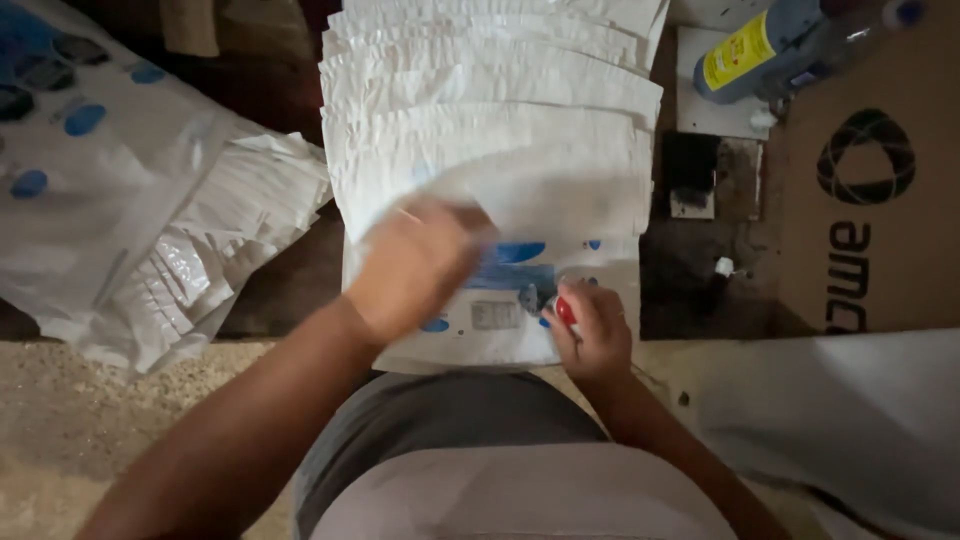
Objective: Stamping a stack of white plastic bags with a hand-held ink stamp
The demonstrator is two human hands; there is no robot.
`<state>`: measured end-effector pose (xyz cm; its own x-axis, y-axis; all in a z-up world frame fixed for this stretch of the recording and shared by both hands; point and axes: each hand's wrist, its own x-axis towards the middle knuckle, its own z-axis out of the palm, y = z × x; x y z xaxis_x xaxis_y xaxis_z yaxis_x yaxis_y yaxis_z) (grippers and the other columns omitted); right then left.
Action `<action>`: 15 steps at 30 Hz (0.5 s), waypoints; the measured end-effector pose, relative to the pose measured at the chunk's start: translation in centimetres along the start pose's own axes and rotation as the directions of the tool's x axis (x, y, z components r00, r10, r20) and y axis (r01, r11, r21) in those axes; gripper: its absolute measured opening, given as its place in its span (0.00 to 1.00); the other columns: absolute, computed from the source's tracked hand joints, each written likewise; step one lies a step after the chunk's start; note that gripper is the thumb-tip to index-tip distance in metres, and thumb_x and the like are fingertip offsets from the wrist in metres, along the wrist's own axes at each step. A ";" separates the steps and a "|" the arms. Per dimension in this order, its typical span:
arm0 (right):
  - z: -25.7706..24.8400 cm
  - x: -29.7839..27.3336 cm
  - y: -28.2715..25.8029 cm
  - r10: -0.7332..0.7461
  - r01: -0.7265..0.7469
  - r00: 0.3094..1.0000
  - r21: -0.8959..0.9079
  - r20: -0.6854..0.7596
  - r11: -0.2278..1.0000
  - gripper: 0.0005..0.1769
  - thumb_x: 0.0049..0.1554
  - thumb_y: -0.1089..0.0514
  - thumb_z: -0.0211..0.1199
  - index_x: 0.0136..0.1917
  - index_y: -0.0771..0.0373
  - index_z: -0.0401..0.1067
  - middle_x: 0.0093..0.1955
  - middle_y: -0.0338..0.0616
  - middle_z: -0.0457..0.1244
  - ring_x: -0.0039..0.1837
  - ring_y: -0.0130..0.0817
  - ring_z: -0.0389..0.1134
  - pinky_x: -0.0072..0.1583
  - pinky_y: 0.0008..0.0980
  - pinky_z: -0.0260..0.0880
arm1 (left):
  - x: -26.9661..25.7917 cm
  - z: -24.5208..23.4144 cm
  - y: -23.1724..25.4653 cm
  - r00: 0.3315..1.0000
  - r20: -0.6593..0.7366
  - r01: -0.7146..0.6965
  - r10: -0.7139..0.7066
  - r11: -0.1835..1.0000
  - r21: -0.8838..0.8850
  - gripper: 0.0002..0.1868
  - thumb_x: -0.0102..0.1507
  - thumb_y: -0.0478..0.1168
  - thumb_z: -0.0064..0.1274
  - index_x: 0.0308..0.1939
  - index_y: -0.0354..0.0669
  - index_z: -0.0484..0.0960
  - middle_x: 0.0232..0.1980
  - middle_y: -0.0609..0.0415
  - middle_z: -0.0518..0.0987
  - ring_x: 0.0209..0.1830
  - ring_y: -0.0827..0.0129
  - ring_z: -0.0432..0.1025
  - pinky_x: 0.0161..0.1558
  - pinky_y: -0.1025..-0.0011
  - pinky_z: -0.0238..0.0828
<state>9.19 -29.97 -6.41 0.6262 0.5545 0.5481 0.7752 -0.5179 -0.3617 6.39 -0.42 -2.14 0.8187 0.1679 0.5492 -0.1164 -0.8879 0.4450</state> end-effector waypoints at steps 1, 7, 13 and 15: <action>-0.2 0.8 0.0 0.070 -0.070 0.994 -0.007 0.083 0.998 0.24 0.53 0.50 0.75 0.60 0.62 0.76 0.51 0.46 0.67 0.51 0.43 0.70 0.56 0.38 0.72 | 0.0 -2.0 1.1 0.940 0.245 -0.195 0.238 0.963 -0.185 0.14 0.64 0.43 0.59 0.52 0.44 0.81 0.50 0.45 0.81 0.45 0.48 0.77 0.45 0.54 0.75; -4.7 7.2 -1.2 0.422 -0.455 0.890 0.255 0.175 0.853 0.27 0.56 0.60 0.73 0.67 0.65 0.73 0.55 0.55 0.68 0.56 0.47 0.71 0.57 0.40 0.72 | -4.3 -1.6 -2.7 0.426 0.838 -0.293 0.342 0.928 -0.229 0.14 0.57 0.50 0.66 0.42 0.53 0.83 0.44 0.58 0.82 0.46 0.55 0.78 0.45 0.59 0.76; -11.5 6.2 -3.5 0.560 -0.535 0.829 0.292 -0.003 0.793 0.30 0.62 0.61 0.66 0.74 0.71 0.62 0.60 0.54 0.60 0.60 0.41 0.65 0.66 0.41 0.67 | -4.5 -0.9 -4.3 0.594 0.737 -0.038 0.322 0.927 -0.374 0.06 0.61 0.49 0.61 0.36 0.56 0.84 0.39 0.60 0.83 0.45 0.53 0.77 0.44 0.55 0.77; -12.1 5.3 -4.1 0.561 -0.533 0.827 0.273 -0.033 0.801 0.32 0.63 0.61 0.65 0.75 0.73 0.60 0.61 0.57 0.60 0.61 0.44 0.65 0.66 0.43 0.67 | -3.6 -1.9 -3.7 0.613 0.692 -0.066 0.381 0.898 -0.436 0.06 0.61 0.47 0.61 0.38 0.53 0.83 0.42 0.59 0.82 0.50 0.52 0.76 0.45 0.54 0.76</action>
<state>8.31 -32.73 7.11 0.9502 0.1460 0.2754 0.3101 -0.5326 -0.7875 2.79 3.04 -4.43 0.8465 -0.5321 0.0163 -0.4036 -0.6214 0.6716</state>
